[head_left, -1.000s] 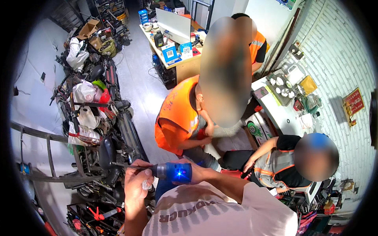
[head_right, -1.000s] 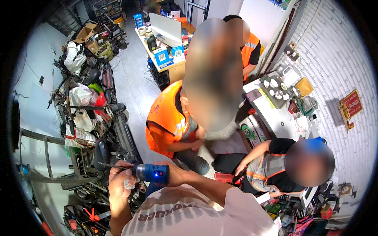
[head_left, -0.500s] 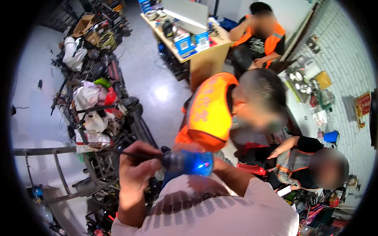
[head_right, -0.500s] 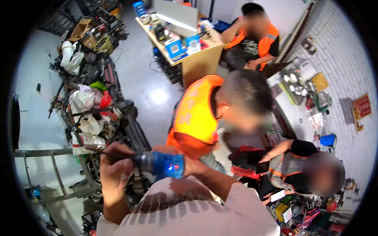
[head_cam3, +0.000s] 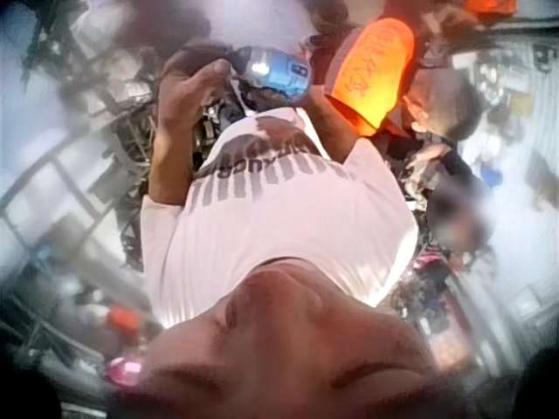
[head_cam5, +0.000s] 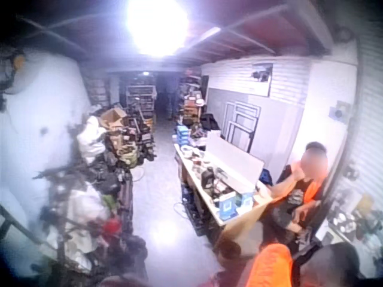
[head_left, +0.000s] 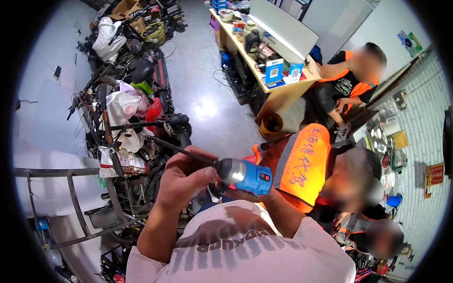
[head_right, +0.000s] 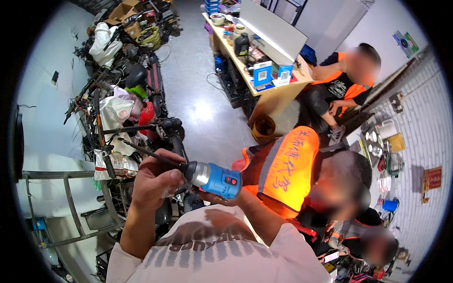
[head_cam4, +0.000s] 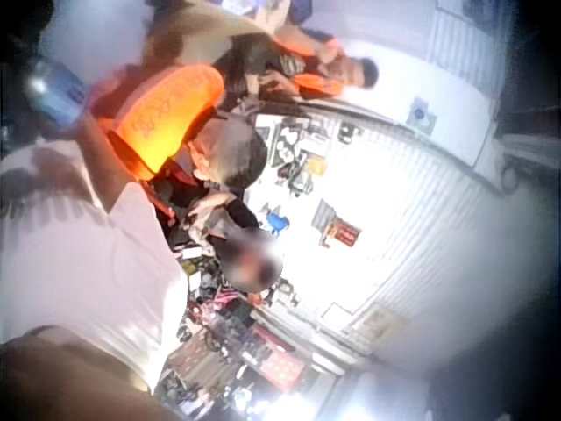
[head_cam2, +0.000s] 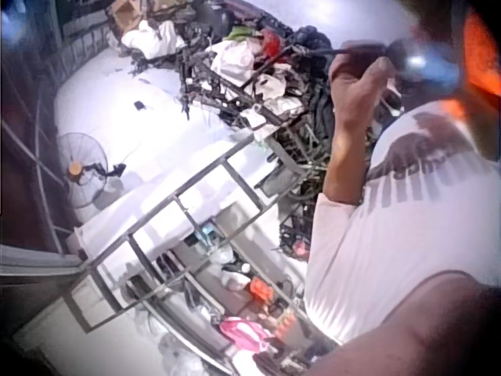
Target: The person handles a blue power drill, inserting a metal bit into the chuck and then referring to an instruction manual.
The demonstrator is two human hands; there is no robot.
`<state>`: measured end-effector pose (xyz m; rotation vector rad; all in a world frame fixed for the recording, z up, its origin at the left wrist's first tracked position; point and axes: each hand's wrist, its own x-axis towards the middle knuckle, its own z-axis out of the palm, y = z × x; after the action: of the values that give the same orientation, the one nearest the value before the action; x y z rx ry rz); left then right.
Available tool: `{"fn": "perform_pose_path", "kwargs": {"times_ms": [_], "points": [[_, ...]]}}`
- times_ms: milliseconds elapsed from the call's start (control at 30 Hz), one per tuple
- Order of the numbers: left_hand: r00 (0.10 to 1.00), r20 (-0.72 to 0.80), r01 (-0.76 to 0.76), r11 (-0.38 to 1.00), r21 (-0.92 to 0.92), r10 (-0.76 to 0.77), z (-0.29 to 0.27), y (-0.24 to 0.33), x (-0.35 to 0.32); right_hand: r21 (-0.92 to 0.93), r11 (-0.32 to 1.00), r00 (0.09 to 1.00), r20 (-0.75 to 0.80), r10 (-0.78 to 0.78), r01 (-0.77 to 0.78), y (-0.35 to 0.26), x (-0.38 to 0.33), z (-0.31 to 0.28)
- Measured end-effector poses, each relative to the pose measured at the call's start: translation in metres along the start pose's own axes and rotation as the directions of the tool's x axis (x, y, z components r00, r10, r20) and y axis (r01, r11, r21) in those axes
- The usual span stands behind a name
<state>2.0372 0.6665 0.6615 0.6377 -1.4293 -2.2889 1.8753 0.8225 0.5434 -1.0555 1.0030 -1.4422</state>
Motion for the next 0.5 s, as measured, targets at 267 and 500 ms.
{"fn": "perform_pose_path", "kwargs": {"times_ms": [267,500], "points": [[0.995,-0.097,0.015,0.999,-0.036,-0.019,-0.054,0.016,0.069,0.611,0.761,0.975,0.154,0.158,-0.219,-0.003,0.094,-0.019],[0.965,-0.126,0.201,0.957,-0.211,-0.231,-0.106,0.005,0.187,0.923,0.365,0.986,0.069,0.155,-0.122,0.026,0.189,-0.076]]}}
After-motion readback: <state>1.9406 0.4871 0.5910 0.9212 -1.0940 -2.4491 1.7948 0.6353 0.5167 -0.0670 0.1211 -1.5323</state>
